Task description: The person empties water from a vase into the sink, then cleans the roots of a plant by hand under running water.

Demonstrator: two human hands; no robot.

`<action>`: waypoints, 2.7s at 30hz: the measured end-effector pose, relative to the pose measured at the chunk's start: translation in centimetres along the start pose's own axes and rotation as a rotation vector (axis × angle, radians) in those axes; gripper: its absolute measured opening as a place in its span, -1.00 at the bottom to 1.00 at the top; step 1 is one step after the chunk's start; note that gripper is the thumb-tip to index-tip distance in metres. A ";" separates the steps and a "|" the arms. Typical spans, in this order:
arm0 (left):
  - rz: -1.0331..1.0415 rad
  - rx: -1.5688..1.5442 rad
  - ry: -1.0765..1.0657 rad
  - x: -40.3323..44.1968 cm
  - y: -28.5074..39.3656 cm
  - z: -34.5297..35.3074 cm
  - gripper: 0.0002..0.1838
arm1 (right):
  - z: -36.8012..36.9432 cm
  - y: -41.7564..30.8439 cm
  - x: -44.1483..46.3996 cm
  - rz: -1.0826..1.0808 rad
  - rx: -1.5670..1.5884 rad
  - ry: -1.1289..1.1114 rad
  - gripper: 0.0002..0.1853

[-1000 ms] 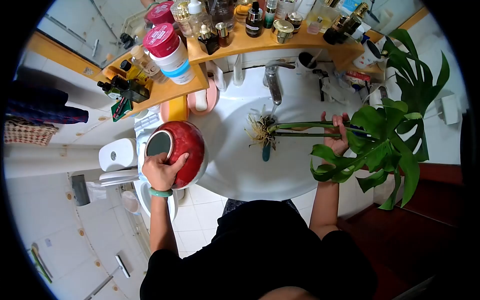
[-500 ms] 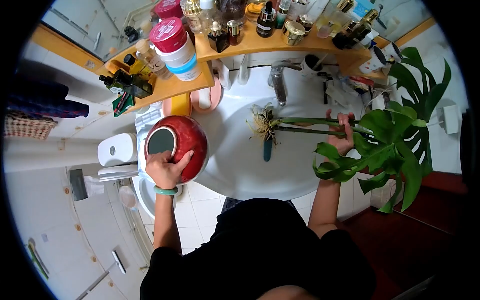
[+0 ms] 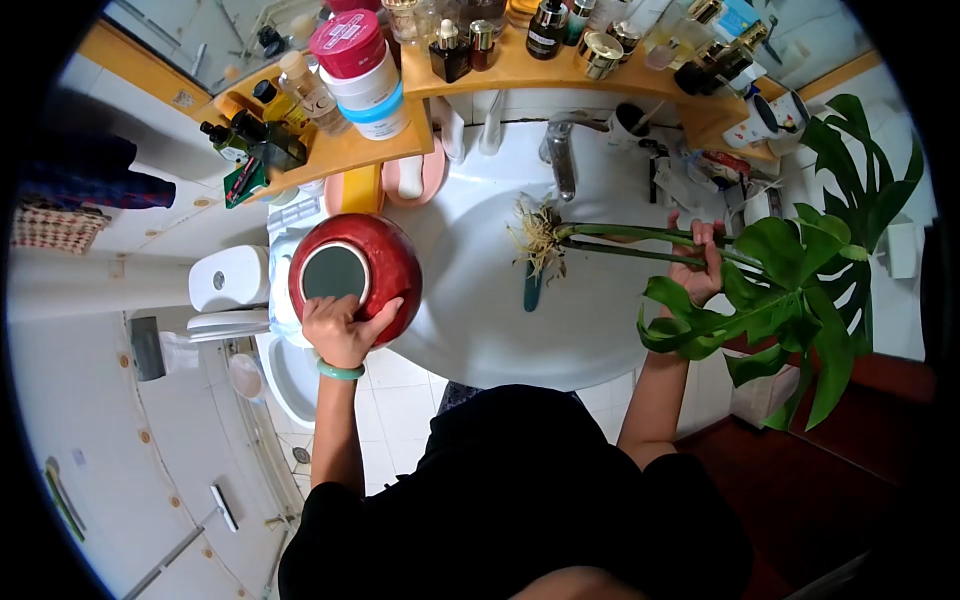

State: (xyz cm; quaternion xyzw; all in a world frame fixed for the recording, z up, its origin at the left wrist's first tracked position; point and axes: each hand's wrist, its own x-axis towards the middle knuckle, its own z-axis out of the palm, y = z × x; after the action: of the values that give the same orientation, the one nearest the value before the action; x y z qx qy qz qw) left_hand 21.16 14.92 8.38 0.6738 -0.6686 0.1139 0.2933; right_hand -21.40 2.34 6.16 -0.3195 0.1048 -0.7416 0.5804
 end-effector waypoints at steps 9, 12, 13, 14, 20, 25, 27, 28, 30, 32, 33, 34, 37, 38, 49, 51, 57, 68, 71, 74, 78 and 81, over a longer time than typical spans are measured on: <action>0.033 0.049 0.019 -0.8 0.0 0.6 -0.48 | -0.6 0.1 0.4 0.013 0.018 0.061 -0.70; 0.053 0.039 0.034 -0.9 -0.3 0.5 -0.48 | -0.2 0.4 0.6 0.013 0.006 0.105 -0.71; 0.060 0.042 0.021 -0.9 -0.3 0.4 -0.48 | -0.2 0.6 0.8 0.014 0.006 0.105 -0.71; 0.069 0.047 0.006 -0.8 -0.3 0.2 -0.49 | 0.0 0.9 0.8 0.022 0.018 0.099 -0.70; 0.087 0.058 -0.004 -0.8 -0.3 0.3 -0.51 | 0.5 1.3 1.4 0.083 0.038 -0.049 -0.63; 0.019 0.112 -0.087 -0.6 0.5 -0.7 -0.55 | 0.0 1.0 1.7 0.118 0.048 -0.111 -0.60; 0.006 0.097 -0.076 -0.1 1.5 -1.2 -0.55 | 0.1 0.8 2.0 0.119 0.056 -0.144 -0.60; 0.019 0.080 0.004 0.3 2.5 -1.7 -0.54 | 0.1 0.7 2.0 0.120 0.051 -0.146 -0.60; 0.048 -0.081 0.094 -0.2 3.4 -1.1 -0.52 | 0.1 0.6 1.9 0.143 0.055 -0.137 -0.59; 0.042 -0.409 0.059 -0.4 5.9 0.3 -0.63 | 0.9 0.5 1.6 0.138 0.039 -0.100 -0.60; -0.006 -0.567 -0.056 -0.6 7.2 1.6 -0.69 | 1.3 0.5 1.5 0.129 0.027 -0.063 -0.61; -0.258 -0.796 -0.335 0.1 9.8 1.9 -0.75 | 1.6 0.5 1.4 0.138 0.026 -0.037 -0.61; -0.969 -1.712 -0.769 -2.0 14.0 10.9 -0.65 | 1.4 0.5 1.0 0.143 0.018 -0.061 -0.62; -1.232 -1.916 -0.892 -1.4 15.1 13.1 -0.58 | 1.5 0.6 0.8 0.144 0.012 -0.058 -0.62; -1.884 -2.675 -0.525 -2.6 22.9 28.3 -0.72 | -0.8 -0.9 -1.5 -0.055 -0.043 0.054 -0.70; -1.883 -2.721 -0.557 -2.7 23.7 29.2 -0.80 | -1.4 -1.4 -2.1 -0.127 -0.011 0.227 -0.71; -1.959 -2.559 -0.477 -3.6 25.0 30.0 -0.84 | -5.1 -2.7 -5.0 -0.113 -0.002 0.395 -0.82; -1.786 -2.269 -0.538 -3.4 26.6 29.7 -0.86 | -8.6 -2.8 -11.4 -0.078 -0.339 0.946 -0.74; -1.873 -2.002 -0.657 -2.2 26.8 29.9 -0.87 | -7.9 -3.2 -11.5 -0.094 -0.236 0.957 -0.63; -1.850 -1.940 -0.715 -1.2 26.8 28.7 -0.85 | -9.5 -2.9 -11.4 -0.184 -0.327 0.861 -0.60; -1.712 -2.075 -0.722 -0.7 27.0 28.6 -0.84 | -7.1 -3.3 -10.7 -0.266 -0.308 0.781 -0.59; -1.607 -2.086 -0.780 -0.4 26.9 27.9 -0.81 | -5.4 -3.4 -10.5 -0.338 -0.285 0.701 -0.58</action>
State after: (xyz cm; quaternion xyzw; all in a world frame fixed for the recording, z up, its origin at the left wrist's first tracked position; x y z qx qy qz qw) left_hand -11.53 1.74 -7.71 0.3293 0.0888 -0.8314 0.4387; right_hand -26.07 11.96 0.04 -0.1376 0.3440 -0.8684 0.3296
